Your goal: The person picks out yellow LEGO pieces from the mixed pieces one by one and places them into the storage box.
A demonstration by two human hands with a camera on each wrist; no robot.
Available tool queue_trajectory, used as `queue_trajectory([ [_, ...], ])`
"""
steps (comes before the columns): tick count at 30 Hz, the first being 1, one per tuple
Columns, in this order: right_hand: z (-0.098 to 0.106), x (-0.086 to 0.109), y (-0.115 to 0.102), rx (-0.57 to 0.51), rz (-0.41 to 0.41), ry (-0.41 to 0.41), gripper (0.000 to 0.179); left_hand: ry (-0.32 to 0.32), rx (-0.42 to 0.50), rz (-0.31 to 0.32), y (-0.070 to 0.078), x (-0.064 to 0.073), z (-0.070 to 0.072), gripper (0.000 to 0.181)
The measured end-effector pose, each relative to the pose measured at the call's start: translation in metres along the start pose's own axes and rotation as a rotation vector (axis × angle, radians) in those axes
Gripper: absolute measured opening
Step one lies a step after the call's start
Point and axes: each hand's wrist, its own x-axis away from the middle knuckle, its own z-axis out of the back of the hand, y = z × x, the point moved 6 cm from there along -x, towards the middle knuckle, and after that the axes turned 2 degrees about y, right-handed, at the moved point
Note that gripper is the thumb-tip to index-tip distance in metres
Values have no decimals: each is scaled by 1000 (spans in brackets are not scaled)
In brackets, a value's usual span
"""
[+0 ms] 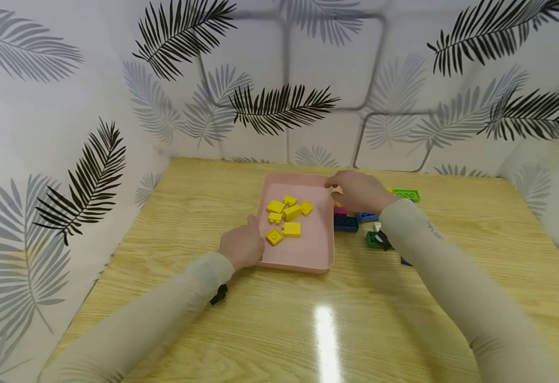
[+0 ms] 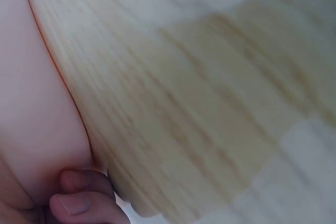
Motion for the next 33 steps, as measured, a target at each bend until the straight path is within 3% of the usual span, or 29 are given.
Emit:
queue_trajectory([
  [10, 10, 39, 58, -45, -53, 28, 34, 2, 18, -8, -3, 2, 2, 59],
  [19, -4, 51, 96, -54, -115, -13, 38, -22, 29, 12, -5, 1, 0, 58],
  [25, -13, 57, 111, -89, -180, -52, 44, -21, 38, 21, -4, 0, -1, 52],
  [33, -20, 61, 117, -40, -176, -44, 35, -3, 35, -1, 0, 1, 1, 50],
])
